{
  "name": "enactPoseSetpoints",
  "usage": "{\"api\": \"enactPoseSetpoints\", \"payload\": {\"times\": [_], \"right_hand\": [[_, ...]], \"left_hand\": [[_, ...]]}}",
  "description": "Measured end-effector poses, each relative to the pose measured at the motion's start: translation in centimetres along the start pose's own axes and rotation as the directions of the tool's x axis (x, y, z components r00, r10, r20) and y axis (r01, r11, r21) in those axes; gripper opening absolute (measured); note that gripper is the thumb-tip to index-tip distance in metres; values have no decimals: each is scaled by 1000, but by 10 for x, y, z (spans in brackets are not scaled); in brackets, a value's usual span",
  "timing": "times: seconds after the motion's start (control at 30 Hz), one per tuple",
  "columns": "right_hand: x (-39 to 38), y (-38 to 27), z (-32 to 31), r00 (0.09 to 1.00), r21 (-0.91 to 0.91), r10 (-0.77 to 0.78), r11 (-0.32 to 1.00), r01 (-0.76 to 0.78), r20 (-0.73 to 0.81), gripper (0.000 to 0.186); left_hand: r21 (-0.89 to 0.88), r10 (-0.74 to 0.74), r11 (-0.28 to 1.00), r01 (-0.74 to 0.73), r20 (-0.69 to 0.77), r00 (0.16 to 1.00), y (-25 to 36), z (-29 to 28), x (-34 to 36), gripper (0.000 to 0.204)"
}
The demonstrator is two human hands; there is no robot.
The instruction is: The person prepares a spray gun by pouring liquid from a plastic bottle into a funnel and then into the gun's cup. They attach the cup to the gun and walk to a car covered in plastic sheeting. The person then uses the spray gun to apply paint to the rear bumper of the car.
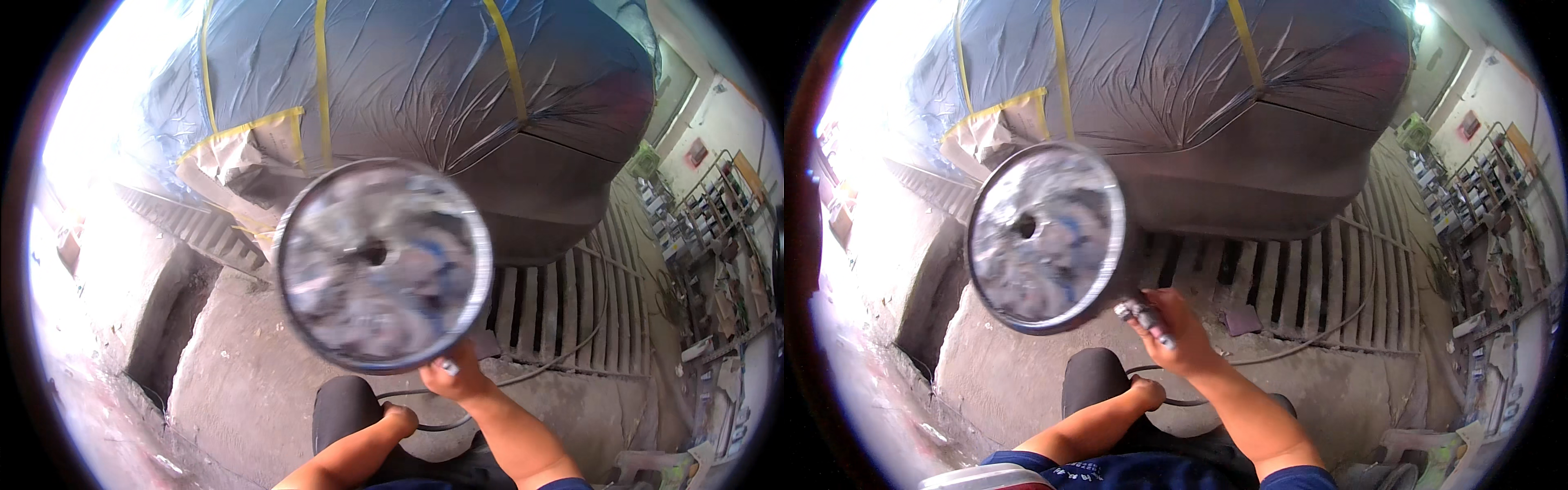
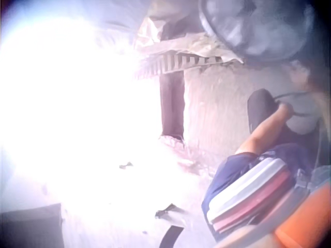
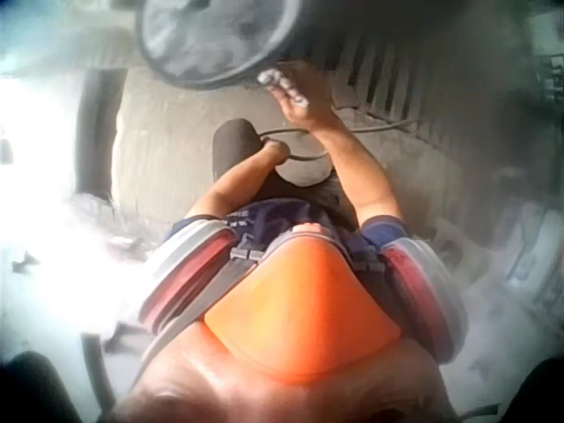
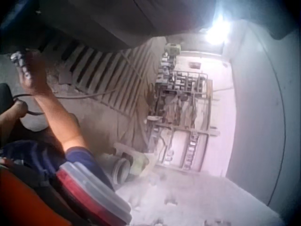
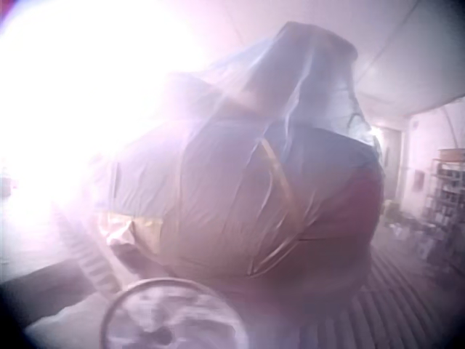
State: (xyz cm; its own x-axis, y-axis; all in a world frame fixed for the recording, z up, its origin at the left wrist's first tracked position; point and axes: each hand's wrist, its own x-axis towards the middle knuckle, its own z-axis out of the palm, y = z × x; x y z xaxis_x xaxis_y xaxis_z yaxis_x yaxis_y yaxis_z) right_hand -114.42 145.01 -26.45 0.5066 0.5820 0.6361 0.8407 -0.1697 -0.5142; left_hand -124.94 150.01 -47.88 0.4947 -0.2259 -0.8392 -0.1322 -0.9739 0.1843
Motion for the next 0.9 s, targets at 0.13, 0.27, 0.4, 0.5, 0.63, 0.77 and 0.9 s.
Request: {"api": "enactPoseSetpoints", "payload": {"times": [0.13, 0.27, 0.4, 0.5, 0.63, 0.77, 0.9], "right_hand": [[6, 4, 7, 995, 128, 98, 987, -97, 0, 36], [-23, 21, -31, 1000, -180, 18, 983, -22, -21, 19], [-87, 43, -100, 788, 445, 571, 782, -436, -230, 28], [-128, 53, -162, 541, 536, 663, 744, -399, -518, 29], [-155, 58, -210, 152, 512, 669, 676, -530, -727, 35], [-183, 68, -218, 46, 434, 567, 678, -593, -822, 34], [-187, 83, -184, 105, 503, 590, 757, -417, -801, 33]], "left_hand": [[-37, -11, 999, 11, 2, 1000, -6, 0, -1, 29], [-25, -11, 1000, 11, -7, 1000, -17, 9, -2, 29], [5, 30, 1000, -30, -2, 1000, -9, 4, 9, 28], [26, 70, 997, -69, -27, 997, 7, -3, 26, 28], [70, 91, 994, -87, -60, 994, 8, -20, 37, 29], [-62, -69, 997, 55, -240, 968, 8, -62, 48, 29], [26, -93, 994, 107, -326, 941, -22, -86, 45, 38]]}}
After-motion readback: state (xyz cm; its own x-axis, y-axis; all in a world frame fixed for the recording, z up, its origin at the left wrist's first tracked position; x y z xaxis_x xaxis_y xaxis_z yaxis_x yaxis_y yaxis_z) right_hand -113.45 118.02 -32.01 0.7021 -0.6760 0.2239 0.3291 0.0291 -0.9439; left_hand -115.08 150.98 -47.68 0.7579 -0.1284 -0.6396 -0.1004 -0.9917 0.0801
